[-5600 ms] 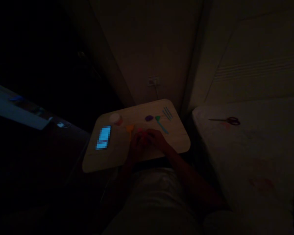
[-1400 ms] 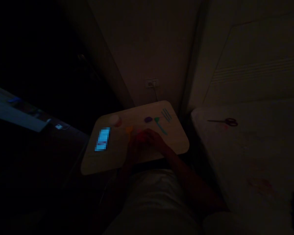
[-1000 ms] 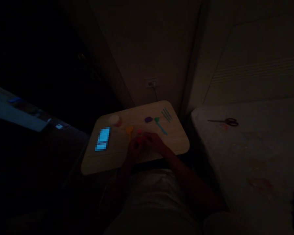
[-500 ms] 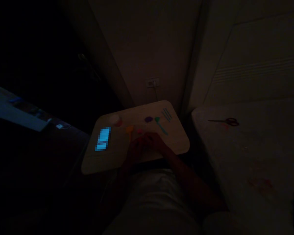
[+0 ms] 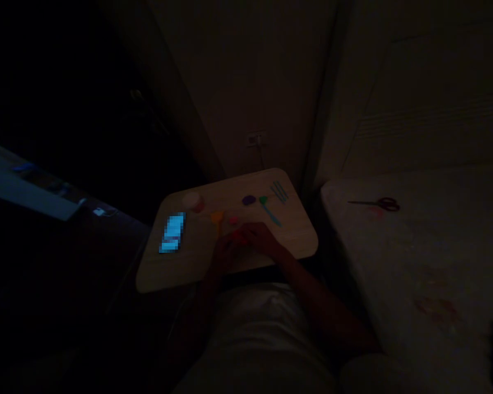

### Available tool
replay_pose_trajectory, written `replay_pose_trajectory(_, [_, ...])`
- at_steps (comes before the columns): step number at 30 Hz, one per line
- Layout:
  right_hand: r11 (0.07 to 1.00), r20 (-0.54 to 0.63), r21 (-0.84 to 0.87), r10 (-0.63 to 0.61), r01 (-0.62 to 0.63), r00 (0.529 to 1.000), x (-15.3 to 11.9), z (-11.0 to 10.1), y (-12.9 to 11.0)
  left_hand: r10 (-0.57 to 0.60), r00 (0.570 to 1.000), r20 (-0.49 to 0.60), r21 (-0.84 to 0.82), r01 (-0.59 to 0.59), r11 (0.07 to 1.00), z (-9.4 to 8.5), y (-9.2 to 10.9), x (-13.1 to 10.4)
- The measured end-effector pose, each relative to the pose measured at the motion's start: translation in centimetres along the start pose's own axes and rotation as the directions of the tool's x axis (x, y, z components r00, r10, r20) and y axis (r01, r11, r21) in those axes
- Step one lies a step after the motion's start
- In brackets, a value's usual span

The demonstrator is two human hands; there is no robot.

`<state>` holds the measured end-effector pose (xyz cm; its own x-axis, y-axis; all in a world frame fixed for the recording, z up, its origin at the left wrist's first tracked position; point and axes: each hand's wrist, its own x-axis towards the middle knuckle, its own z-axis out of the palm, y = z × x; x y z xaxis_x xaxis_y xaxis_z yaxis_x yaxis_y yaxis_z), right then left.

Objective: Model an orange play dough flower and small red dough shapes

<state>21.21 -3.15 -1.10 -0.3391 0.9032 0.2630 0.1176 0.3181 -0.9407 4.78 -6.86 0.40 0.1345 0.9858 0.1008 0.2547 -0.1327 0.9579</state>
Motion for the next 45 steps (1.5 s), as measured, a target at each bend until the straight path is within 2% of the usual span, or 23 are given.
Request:
replay_pose_trajectory(6, [0.985, -0.08, 0.16, 0.073, -0.059, 0.994, 0.0, 0.3, 0.7, -0.049, 0.989, -0.142, -0.092, 0.036, 0.995, 0.2, -0.2, 0.3])
replay_pose_trajectory(10, [0.981, -0.071, 0.188, 0.058, -0.044, 0.996, 0.0, 0.1, 0.7, -0.114, 0.971, -0.209, -0.137, 0.086, 0.987, 0.2, -0.8, 0.3])
replay_pose_trajectory(17, [0.991, -0.036, 0.13, 0.025, -0.02, 0.999, 0.3, -0.1, 0.9, -0.053, 0.98, -0.194, -0.137, 0.026, 0.99, 0.2, -0.7, 0.5])
replay_pose_trajectory(22, [0.998, -0.097, 0.06, 0.004, 0.002, 0.995, 0.4, 0.1, 1.0, -0.045, 0.989, -0.144, -0.142, 0.024, 0.99, 0.1, -0.7, 0.5])
replay_pose_trajectory(26, [0.999, -0.114, 0.045, 0.012, -0.007, 0.993, 0.3, 0.1, 0.9, -0.046, 0.988, -0.145, -0.121, 0.028, 0.992, 0.1, -0.6, 0.4])
replay_pose_trajectory(32, [1.0, -0.042, 0.029, -0.007, 0.008, 0.999, 0.2, 0.0, 0.3, 0.019, 0.996, -0.084, -0.065, -0.024, 0.998, 0.3, 0.1, 0.4])
replay_pose_trajectory(40, [0.994, -0.012, 0.111, -0.003, 0.005, 1.0, 0.0, 0.1, 0.7, 0.026, 0.992, -0.127, 0.054, -0.02, 0.998, 0.7, 0.4, 0.2])
replay_pose_trajectory(45, [0.996, 0.061, 0.078, -0.045, 0.04, 0.997, -0.3, 0.1, 0.3, 0.042, 0.991, -0.127, 0.023, -0.039, 0.999, 0.4, 0.1, 0.2])
